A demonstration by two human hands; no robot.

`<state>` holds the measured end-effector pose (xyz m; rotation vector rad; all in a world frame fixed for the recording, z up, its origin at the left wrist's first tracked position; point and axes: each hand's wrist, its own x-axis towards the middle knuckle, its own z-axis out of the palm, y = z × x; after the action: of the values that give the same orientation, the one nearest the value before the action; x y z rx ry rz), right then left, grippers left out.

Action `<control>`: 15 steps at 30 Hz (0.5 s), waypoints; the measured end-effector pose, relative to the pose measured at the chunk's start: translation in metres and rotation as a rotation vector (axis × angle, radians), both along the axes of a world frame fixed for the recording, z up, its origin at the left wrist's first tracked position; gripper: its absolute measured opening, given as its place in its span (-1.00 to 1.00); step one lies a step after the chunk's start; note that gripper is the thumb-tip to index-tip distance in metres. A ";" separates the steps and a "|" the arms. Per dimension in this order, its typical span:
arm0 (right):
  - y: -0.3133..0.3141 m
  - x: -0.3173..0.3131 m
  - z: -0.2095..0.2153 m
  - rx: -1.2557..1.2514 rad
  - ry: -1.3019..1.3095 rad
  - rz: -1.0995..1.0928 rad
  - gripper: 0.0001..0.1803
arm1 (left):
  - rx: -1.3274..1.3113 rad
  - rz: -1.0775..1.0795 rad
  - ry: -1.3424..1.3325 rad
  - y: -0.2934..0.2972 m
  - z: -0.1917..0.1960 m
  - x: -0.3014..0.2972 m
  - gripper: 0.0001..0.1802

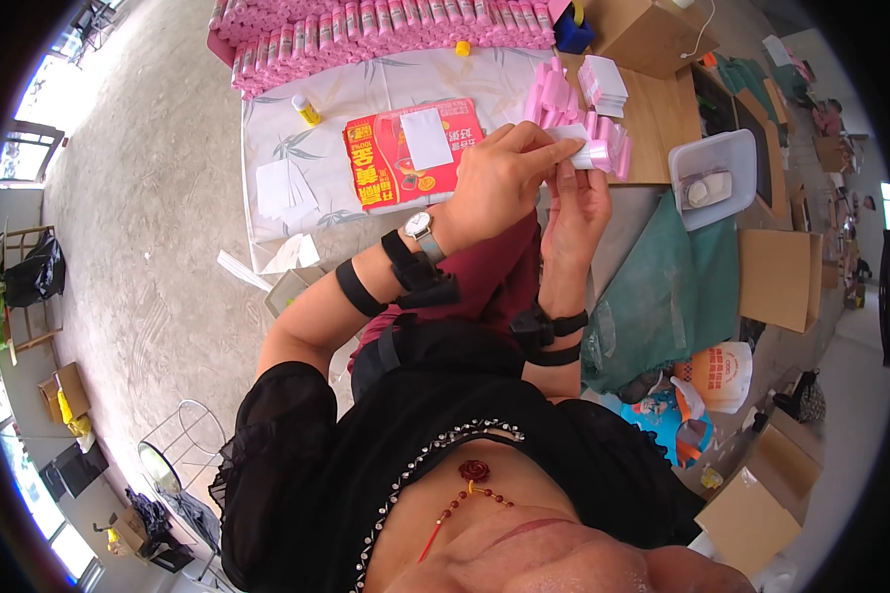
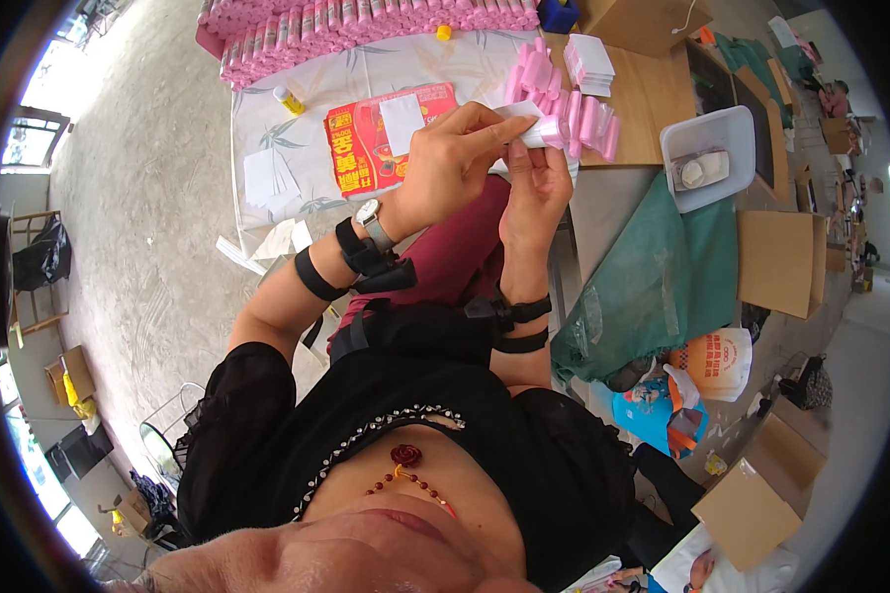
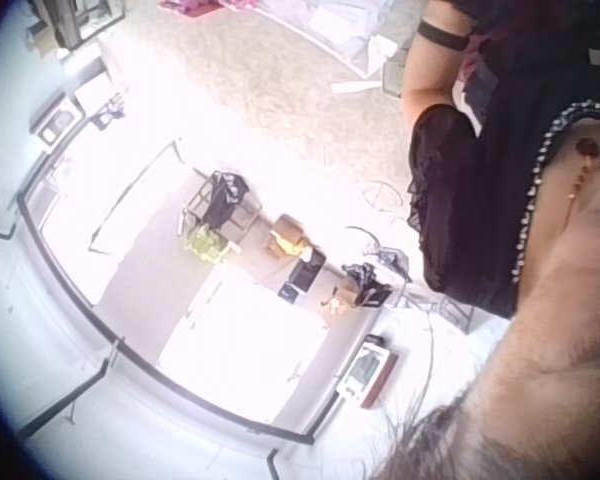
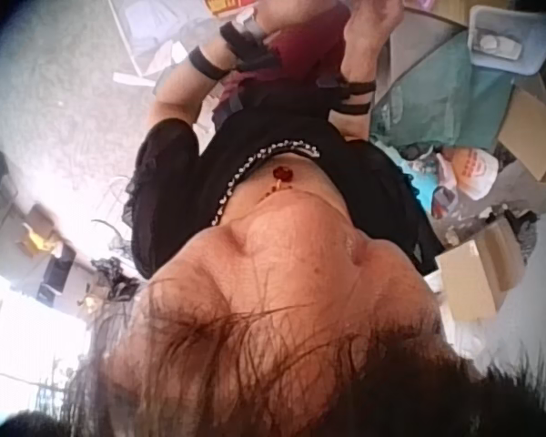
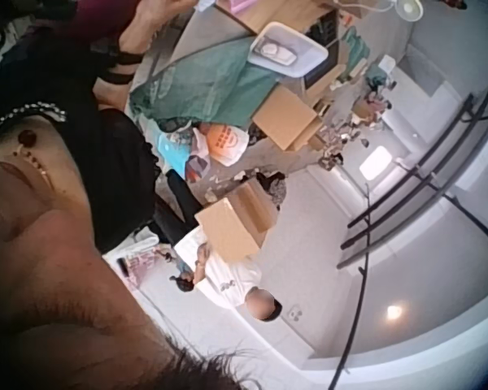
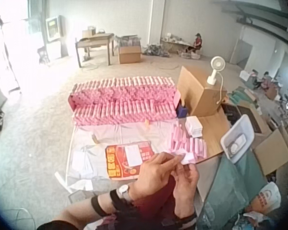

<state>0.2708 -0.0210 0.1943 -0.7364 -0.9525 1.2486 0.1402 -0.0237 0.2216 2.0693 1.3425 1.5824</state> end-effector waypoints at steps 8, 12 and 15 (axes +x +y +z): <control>0.009 0.005 0.001 -0.014 -0.071 -0.040 -0.61 | 0.015 -0.073 -0.085 0.016 -0.009 0.004 -0.49; 0.011 0.005 0.003 -0.008 -0.081 -0.060 -0.62 | 0.010 -0.082 -0.098 0.020 -0.013 0.008 -0.49; 0.013 0.007 0.004 -0.032 -0.059 -0.063 -0.63 | 0.003 -0.075 -0.089 0.021 -0.014 0.012 -0.49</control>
<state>0.2774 -0.0077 0.1985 -0.8260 -0.9518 1.1946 0.1518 -0.0024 0.2072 2.0015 1.2185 1.6255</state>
